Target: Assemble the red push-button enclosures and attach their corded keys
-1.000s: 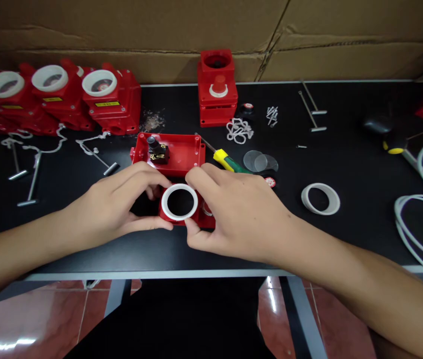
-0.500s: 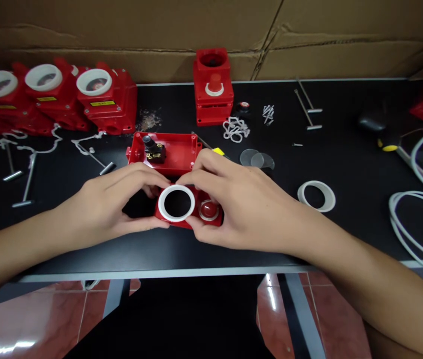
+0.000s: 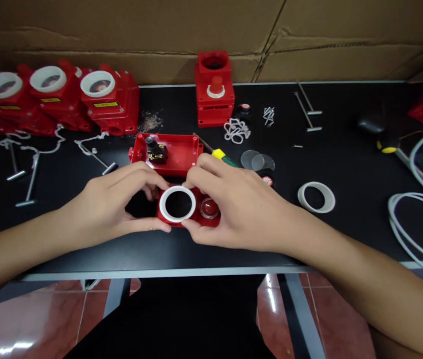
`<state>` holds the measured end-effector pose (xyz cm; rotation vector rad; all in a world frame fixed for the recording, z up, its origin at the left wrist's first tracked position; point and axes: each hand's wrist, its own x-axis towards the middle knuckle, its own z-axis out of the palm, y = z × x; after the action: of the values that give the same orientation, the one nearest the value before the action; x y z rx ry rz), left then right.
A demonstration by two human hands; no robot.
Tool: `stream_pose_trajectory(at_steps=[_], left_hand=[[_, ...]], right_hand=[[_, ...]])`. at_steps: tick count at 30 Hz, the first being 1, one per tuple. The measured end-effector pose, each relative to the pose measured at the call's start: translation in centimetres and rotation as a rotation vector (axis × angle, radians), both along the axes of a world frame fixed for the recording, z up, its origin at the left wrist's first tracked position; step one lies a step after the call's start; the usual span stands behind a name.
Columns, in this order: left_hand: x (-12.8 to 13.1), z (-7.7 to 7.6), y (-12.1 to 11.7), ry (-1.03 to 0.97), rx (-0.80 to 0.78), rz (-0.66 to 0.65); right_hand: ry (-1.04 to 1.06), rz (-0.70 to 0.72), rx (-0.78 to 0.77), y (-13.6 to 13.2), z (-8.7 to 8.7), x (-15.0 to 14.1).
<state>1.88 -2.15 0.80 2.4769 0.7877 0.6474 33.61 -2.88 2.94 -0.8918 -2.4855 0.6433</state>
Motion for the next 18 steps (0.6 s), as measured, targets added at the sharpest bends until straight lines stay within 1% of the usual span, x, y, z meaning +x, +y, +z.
stream_pose_trajectory(at_steps=[5, 14, 18], left_hand=[[0.2, -0.1, -0.1, -0.004, 0.025, 0.004], [0.41, 0.11, -0.31, 0.042, 0.024, 0.022], [0.48, 0.0, -0.21, 0.074, -0.029, 0.035]], right_hand=[[0.015, -0.009, -0.002, -0.18, -0.06, -0.29], [0.01, -0.021, 0.023, -0.45, 0.13, -0.56], [-0.01, -0.03, 0.008, -0.54, 0.11, -0.79]])
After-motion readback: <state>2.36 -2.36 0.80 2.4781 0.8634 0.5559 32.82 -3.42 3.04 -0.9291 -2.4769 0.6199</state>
